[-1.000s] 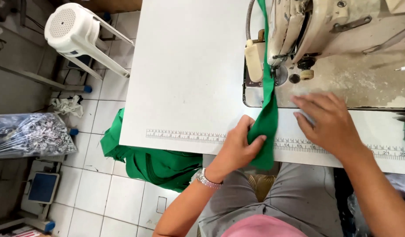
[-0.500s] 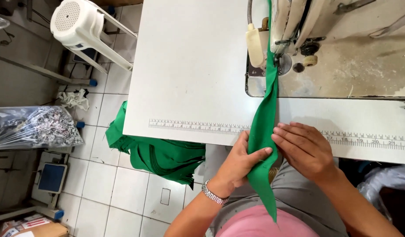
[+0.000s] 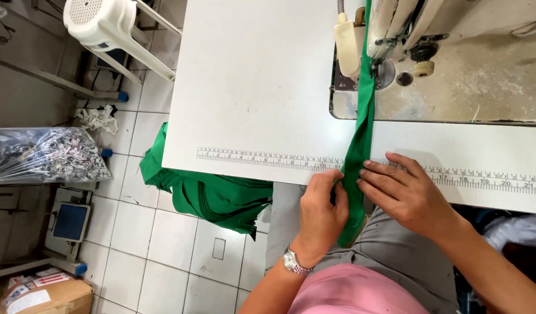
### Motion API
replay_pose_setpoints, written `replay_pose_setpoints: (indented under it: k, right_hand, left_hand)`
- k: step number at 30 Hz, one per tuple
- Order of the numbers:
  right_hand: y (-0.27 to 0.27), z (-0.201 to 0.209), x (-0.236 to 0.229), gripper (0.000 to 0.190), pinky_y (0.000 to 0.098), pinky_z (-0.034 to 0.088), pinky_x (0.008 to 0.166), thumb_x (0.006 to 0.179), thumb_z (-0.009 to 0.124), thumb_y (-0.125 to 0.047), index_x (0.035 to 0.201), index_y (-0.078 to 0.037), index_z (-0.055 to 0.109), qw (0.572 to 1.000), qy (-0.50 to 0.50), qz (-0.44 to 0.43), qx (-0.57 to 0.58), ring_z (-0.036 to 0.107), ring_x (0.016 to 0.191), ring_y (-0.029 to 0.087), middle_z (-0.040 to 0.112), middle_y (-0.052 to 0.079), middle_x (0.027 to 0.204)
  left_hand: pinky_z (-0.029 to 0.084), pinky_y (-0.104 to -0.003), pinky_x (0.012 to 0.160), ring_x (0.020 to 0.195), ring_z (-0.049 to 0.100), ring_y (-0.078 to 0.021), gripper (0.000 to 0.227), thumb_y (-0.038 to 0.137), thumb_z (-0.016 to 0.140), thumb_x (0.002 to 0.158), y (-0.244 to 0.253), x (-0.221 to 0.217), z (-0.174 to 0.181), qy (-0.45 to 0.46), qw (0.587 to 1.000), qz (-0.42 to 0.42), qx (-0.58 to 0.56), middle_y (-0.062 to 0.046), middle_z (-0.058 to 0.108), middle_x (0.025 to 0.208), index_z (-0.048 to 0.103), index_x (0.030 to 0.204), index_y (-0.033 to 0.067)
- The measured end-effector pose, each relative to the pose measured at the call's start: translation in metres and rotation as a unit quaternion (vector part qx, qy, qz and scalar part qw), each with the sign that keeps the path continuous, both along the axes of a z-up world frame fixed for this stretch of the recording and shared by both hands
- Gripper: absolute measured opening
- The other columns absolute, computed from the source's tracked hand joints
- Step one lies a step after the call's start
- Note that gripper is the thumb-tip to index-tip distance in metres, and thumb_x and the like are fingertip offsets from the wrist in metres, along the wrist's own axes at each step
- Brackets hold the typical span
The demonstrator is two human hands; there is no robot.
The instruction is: A person is using an industrial sewing machine to sew long strips of green fabric, folding the edges as they feed them through the machine.
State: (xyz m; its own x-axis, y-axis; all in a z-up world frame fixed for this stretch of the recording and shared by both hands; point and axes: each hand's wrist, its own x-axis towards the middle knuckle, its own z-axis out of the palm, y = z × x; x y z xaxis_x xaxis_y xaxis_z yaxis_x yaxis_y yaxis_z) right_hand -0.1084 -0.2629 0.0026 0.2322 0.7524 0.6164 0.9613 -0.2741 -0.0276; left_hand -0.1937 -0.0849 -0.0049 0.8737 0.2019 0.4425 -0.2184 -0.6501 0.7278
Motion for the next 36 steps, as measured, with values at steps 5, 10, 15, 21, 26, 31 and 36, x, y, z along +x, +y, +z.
replay_pose_setpoints:
  k: [5, 10, 15, 21, 26, 31, 36]
  right_hand:
    - [-0.002, 0.004, -0.003, 0.013, 0.0549, 0.048, 0.108, 0.099, 0.064, -0.004, 0.108, -0.003, 0.073, 1.0, 0.012, -0.002, 0.016, 0.07, 0.117, 0.031, 0.072, 0.014, 0.119]
    - [-0.001, -0.001, -0.003, 0.011, 0.0556, 0.047, 0.11, 0.098, 0.066, -0.005, 0.106, -0.002, 0.074, 1.0, 0.012, -0.009, 0.015, 0.07, 0.118, 0.03, 0.074, 0.013, 0.116]
    - [0.0, 0.001, -0.002, 0.016, 0.0555, 0.045, 0.111, 0.099, 0.065, -0.005, 0.112, -0.003, 0.073, 1.0, 0.004, -0.007, -0.014, 0.069, 0.12, 0.029, 0.073, 0.013, 0.12]
    - [0.0, -0.003, -0.004, 0.018, 0.053, 0.046, 0.108, 0.1, 0.061, -0.003, 0.113, -0.005, 0.073, 1.0, 0.002, -0.013, -0.022, 0.069, 0.119, 0.029, 0.072, 0.012, 0.123]
    - [0.002, -0.001, -0.018, 0.023, 0.0474, 0.048, 0.105, 0.102, 0.057, -0.006, 0.118, -0.005, 0.074, 0.998, -0.011, -0.056, -0.024, 0.066, 0.114, 0.027, 0.071, 0.009, 0.127]
    - [-0.003, -0.009, -0.027, 0.025, 0.0469, 0.049, 0.106, 0.102, 0.056, -0.008, 0.118, -0.006, 0.075, 0.995, -0.017, -0.094, -0.031, 0.065, 0.114, 0.026, 0.071, 0.007, 0.125]
    - [-0.003, -0.013, -0.032, 0.023, 0.0486, 0.045, 0.108, 0.1, 0.055, -0.009, 0.112, -0.004, 0.075, 0.997, 0.028, -0.072, 0.02, 0.067, 0.113, 0.026, 0.073, 0.007, 0.121]
  left_hand:
    - [0.053, -0.034, 0.071, 0.078, 0.062, -0.0235, 0.021, -0.005, 0.058, 0.085, -0.003, -0.001, 0.005, 0.008, 0.998, 0.035, -0.051, -0.008, 0.066, 0.089, 0.066, 0.099, 0.0073]
    - [0.049, -0.031, 0.058, 0.065, 0.057, -0.0177, 0.005, 0.011, 0.067, 0.085, -0.003, 0.001, 0.015, 0.023, 0.997, 0.044, -0.06, -0.004, 0.062, 0.077, 0.064, 0.089, 0.0091]
    - [0.042, -0.036, 0.055, 0.055, 0.05, -0.0177, 0.029, 0.016, 0.072, 0.091, 0.0, 0.007, 0.003, 0.084, 0.989, 0.107, -0.054, 0.0, 0.05, 0.063, 0.048, 0.076, 0.0121]
    - [0.049, -0.035, 0.066, 0.071, 0.057, -0.0205, 0.012, 0.008, 0.07, 0.094, 0.0, 0.004, -0.003, 0.021, 0.997, 0.079, 0.01, -0.005, 0.065, 0.083, 0.07, 0.106, 0.0083]
    - [0.055, -0.039, 0.064, 0.079, 0.064, -0.0278, 0.017, 0.002, 0.069, 0.098, -0.008, 0.002, -0.01, -0.052, 0.987, 0.05, 0.143, -0.01, 0.064, 0.098, 0.067, 0.114, 0.0063]
    - [0.054, -0.036, 0.058, 0.076, 0.062, -0.0277, 0.014, -0.003, 0.063, 0.101, -0.013, 0.005, -0.004, -0.055, 0.982, 0.005, 0.178, -0.012, 0.061, 0.095, 0.067, 0.112, 0.0029]
    - [0.047, -0.04, 0.044, 0.067, 0.059, -0.0324, 0.023, -0.004, 0.063, 0.093, -0.019, 0.001, 0.001, 0.004, 0.975, 0.0, 0.223, -0.012, 0.059, 0.096, 0.067, 0.116, 0.0016]
